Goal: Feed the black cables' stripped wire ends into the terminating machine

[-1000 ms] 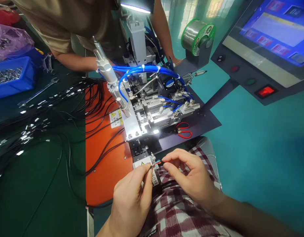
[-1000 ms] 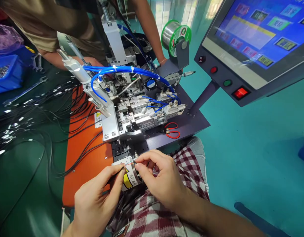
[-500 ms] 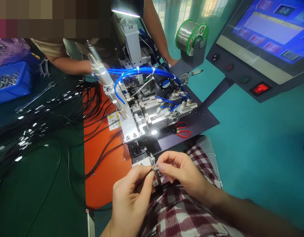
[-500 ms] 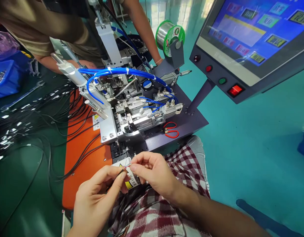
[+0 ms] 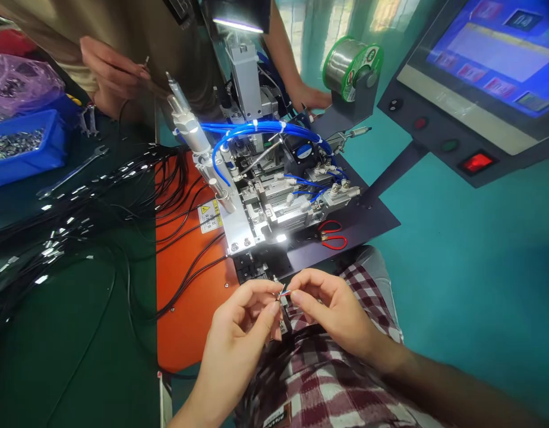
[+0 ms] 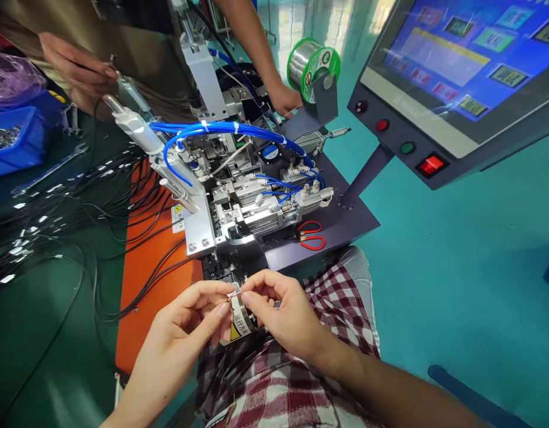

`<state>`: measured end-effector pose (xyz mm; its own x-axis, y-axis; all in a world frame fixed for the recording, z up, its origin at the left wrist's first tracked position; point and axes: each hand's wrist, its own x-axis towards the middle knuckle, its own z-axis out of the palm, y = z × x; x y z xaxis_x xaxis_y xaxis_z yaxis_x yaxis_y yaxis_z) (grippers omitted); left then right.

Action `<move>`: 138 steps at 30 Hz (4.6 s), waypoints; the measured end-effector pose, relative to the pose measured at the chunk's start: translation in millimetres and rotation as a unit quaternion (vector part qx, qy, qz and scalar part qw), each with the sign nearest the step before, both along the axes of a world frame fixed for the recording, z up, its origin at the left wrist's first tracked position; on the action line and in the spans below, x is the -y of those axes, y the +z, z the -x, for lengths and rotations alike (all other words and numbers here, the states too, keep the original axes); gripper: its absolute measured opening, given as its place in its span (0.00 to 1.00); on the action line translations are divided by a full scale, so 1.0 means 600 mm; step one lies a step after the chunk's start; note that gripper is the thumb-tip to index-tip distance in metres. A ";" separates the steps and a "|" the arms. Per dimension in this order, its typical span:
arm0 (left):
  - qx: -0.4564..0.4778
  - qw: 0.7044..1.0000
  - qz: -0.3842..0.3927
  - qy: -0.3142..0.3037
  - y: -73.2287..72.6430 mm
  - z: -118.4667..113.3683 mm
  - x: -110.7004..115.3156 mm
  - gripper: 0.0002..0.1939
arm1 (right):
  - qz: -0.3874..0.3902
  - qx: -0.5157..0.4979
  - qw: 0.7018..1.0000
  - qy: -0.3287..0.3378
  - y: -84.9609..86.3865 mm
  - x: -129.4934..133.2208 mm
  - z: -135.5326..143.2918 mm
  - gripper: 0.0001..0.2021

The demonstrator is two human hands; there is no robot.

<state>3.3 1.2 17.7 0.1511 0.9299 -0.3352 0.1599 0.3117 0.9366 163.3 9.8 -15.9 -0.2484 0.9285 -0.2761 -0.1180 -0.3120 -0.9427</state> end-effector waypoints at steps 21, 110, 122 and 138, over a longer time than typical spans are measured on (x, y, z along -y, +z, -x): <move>0.027 0.996 0.001 0.082 -0.018 -0.006 0.011 0.17 | -0.491 0.376 0.785 0.036 -0.013 0.035 -0.013 0.20; -0.138 0.982 -0.121 0.044 -0.057 0.001 0.037 0.04 | -0.311 0.363 0.877 0.057 0.013 0.003 0.004 0.06; -0.034 0.989 -0.054 0.134 -0.052 -0.001 0.021 0.05 | -0.425 0.412 0.806 -0.006 0.007 0.010 0.039 0.09; 0.180 0.964 0.110 0.163 -0.050 0.002 0.005 0.09 | 0.010 -0.045 0.996 -0.070 -0.056 0.022 0.073 0.13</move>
